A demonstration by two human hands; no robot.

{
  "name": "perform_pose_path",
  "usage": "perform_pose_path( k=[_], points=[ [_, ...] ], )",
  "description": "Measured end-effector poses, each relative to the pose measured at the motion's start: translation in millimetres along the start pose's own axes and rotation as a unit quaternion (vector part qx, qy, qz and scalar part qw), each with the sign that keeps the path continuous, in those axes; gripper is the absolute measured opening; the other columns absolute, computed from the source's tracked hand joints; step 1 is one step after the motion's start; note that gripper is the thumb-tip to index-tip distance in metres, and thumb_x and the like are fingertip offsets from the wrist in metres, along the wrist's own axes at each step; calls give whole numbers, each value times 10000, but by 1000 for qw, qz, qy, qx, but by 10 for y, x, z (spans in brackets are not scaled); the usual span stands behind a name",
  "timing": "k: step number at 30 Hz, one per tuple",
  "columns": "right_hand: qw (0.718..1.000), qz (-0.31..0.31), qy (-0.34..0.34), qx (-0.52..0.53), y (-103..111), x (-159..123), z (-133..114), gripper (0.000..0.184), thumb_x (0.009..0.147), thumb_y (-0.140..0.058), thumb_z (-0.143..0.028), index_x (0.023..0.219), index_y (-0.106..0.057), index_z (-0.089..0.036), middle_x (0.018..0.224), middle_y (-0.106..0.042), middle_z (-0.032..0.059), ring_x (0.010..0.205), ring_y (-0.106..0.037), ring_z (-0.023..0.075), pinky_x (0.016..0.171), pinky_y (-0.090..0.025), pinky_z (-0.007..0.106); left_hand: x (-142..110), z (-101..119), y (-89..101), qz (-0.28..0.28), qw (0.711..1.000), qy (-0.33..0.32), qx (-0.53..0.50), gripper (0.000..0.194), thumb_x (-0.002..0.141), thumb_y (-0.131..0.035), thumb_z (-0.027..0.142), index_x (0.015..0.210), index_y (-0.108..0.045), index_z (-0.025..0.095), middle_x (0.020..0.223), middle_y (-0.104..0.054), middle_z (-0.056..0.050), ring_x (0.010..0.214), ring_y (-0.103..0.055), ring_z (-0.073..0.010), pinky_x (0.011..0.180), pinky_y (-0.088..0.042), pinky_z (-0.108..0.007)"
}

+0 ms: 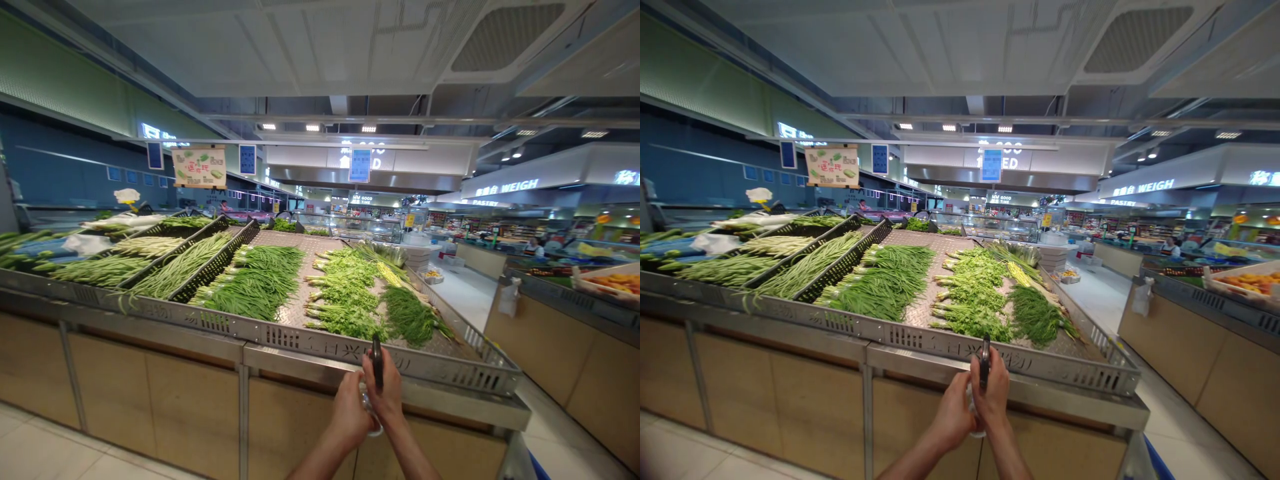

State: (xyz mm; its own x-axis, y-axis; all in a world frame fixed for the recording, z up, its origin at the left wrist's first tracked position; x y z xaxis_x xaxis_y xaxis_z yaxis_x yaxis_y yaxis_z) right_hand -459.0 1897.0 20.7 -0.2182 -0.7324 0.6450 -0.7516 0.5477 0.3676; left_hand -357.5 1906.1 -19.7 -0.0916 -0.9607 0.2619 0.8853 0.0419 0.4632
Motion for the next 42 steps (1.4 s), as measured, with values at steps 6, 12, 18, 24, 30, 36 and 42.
perform_pose_path(
  k=[6, 12, 18, 24, 30, 36, 42],
  points=[
    [1000, 17, 15, 4, 19, 55, -41, 395, 713, -425, -455, 951, -481, -145, 883, -584, 98, 808, -545, 209, 719, -403, 324, 56, 57, 43, 20, 999, -41, -12, 589, 433, -629, 141, 1006, -495, 159, 973, -530, -57, 901, -489, -211, 813, -372, -270],
    [999, 25, 33, -4, 24, 177, -175, 410, 714, -409, -468, 951, -486, -142, 902, -582, 104, 791, -547, 207, 687, -405, 320, 137, 144, 124, 27, 998, -61, -20, 585, 451, -627, 133, 1018, -481, 159, 995, -521, -59, 916, -487, -198, 804, -385, -258],
    [998, 26, 58, -16, -4, 321, -361, 373, 715, -417, -457, 922, -493, -156, 870, -585, 86, 753, -544, 188, 644, -404, 291, 205, 238, 282, 43, 998, -46, -13, 579, 444, -624, 113, 1004, -482, 156, 1022, -509, -69, 943, -479, -200, 821, -372, -255],
    [996, 1, 89, -8, -59, 396, -539, 334, 714, -426, -436, 883, -503, -158, 802, -591, 65, 677, -544, 157, 610, -399, 259, 212, 221, 375, 53, 998, -15, -10, 563, 442, -623, 131, 988, -484, 149, 1016, -508, -66, 925, -487, -198, 809, -371, -250],
    [998, 3, 54, -38, -66, 462, -564, 299, 722, -394, -445, 753, -511, -172, 640, -574, 24, 568, -522, 143, 533, -372, 244, 241, 251, 446, 62, 998, -21, 5, 599, 416, -628, 89, 990, -478, 174, 993, -507, -33, 907, -484, -182, 794, -376, -243],
    [997, 29, 66, -4, -28, 493, -570, 369, 718, -403, -453, 899, -504, -147, 828, -589, 77, 709, -545, 170, 636, -400, 277, 286, 311, 465, 64, 997, -37, -7, 604, 417, -630, 66, 988, -477, 185, 1012, -502, -32, 929, -476, -177, 831, -365, -250],
    [998, 37, 56, 9, 20, 552, -553, 404, 712, -412, -465, 930, -501, -137, 849, -587, 90, 743, -541, 189, 657, -401, 300, 361, 373, 449, 73, 995, -71, -1, 588, 451, -618, 91, 1014, -469, 174, 1024, -501, -45, 947, -469, -184, 848, -359, -262]
  ],
)
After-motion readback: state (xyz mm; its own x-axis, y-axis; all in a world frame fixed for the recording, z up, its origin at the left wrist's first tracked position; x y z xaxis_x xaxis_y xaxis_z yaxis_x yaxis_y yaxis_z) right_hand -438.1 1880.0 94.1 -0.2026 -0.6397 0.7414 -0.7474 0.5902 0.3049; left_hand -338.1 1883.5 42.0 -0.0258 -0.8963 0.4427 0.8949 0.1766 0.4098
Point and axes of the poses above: each hand's wrist, its own x-axis towards the middle knuckle, its own y-axis out of the back of the hand, z = x × y, the point moved 9 cm from there along x, towards the middle knuckle
